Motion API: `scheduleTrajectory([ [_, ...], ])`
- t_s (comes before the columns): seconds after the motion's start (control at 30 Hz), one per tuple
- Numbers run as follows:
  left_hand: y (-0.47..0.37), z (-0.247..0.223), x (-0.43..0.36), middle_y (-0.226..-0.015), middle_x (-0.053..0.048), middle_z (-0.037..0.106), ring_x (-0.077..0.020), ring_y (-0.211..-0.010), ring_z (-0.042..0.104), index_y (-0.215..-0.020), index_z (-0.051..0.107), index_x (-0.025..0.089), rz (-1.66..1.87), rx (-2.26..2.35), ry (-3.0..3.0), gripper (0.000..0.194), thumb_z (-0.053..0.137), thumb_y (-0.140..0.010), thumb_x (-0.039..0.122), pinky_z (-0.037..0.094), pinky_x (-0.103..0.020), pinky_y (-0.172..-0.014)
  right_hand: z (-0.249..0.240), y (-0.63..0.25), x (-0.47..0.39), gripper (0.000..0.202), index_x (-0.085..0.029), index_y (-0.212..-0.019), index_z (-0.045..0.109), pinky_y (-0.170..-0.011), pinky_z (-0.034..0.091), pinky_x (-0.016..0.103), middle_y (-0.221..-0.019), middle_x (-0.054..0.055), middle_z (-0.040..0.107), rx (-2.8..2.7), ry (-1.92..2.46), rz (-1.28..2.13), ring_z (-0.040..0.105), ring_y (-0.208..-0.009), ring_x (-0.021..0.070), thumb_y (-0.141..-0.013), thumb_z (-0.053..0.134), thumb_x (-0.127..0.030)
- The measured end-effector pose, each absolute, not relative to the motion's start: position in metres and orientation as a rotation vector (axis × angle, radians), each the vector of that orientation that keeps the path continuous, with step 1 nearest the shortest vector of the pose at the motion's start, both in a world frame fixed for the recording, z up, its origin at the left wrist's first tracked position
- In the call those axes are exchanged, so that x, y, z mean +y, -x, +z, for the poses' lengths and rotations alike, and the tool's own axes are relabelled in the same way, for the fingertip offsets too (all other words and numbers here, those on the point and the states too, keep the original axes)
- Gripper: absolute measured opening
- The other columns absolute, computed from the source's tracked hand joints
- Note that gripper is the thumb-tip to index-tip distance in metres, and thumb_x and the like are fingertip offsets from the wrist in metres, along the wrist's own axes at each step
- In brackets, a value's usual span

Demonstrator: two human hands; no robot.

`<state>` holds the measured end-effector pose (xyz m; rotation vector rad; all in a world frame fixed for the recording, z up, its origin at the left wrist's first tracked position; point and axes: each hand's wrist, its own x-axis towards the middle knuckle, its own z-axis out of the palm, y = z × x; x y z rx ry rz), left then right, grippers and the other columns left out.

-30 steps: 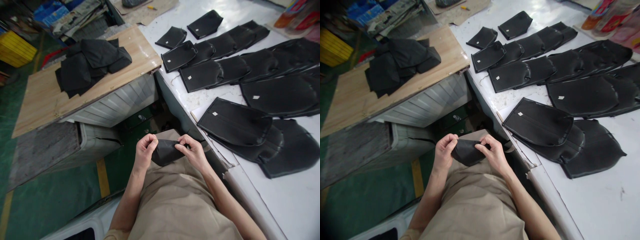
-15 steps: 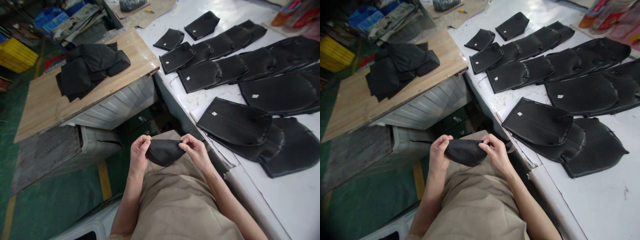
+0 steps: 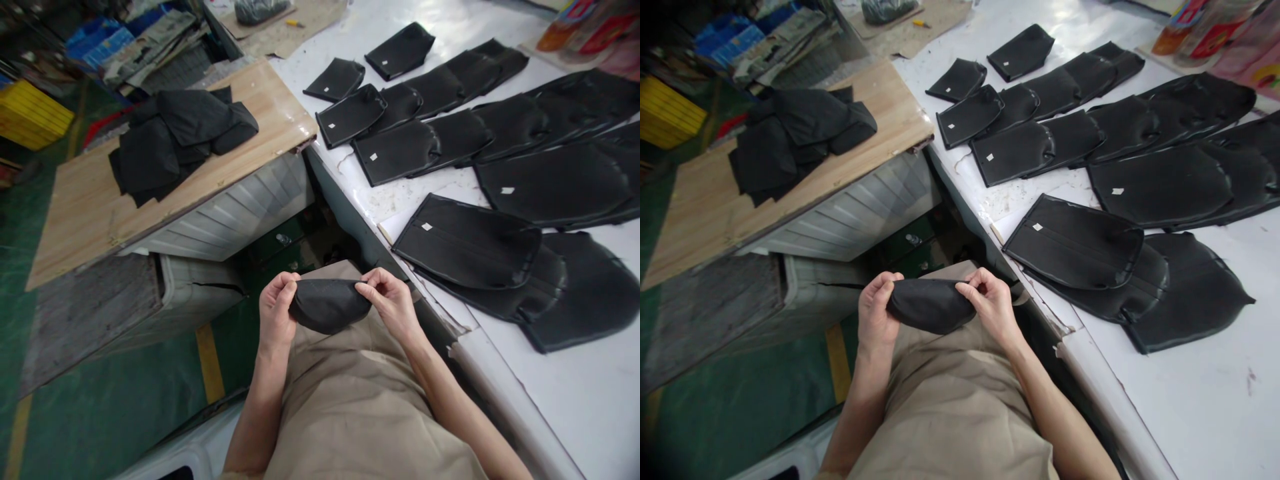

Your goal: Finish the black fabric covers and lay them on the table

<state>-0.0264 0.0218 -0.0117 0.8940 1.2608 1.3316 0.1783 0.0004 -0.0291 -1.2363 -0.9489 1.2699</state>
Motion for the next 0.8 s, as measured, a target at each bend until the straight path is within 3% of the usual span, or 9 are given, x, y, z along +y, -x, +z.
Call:
scheduleTrajectory([
  [0.47, 0.041, -0.018, 0.025, -0.077, 0.000, 0.061, -0.0109, -0.065, 0.053, -0.070, 0.059, 0.017, 1.264, 1.212, -0.878, 0.033, 0.077, -0.076, 0.045, 0.043, -0.022, -0.062, -0.033, -0.176, 0.008, 0.031, -0.020, -0.065, 0.052, -0.063, 0.039, 0.027, -0.078, 0.000, 0.061, -1.042, 1.252, 1.181, 0.053, -0.070, 0.0148, -0.084, 0.073, -0.033],
  [0.63, 0.069, 0.002, 0.029, -0.071, 0.004, 0.056, -0.0103, -0.060, 0.048, -0.104, 0.065, 0.022, 0.972, 1.254, -1.342, 0.022, 0.068, -0.088, 0.037, 0.036, -0.021, -0.058, -0.015, -0.180, 0.017, 0.029, -0.020, -0.070, 0.050, -0.067, 0.040, 0.027, -0.079, 0.000, 0.060, -1.351, 1.258, 1.066, 0.055, -0.074, 0.0155, -0.087, 0.072, -0.029],
  [0.8, 0.056, 0.028, 0.031, -0.085, -0.002, 0.066, -0.0183, -0.083, 0.058, -0.091, 0.068, 0.020, 0.622, 1.325, -2.027, 0.017, 0.068, -0.089, 0.036, 0.041, -0.030, -0.079, 0.000, -0.165, 0.023, 0.025, -0.021, -0.076, 0.050, -0.065, 0.037, 0.026, -0.078, 0.000, 0.056, -1.779, 1.105, 1.007, 0.052, -0.071, 0.0142, -0.093, 0.066, -0.027],
])
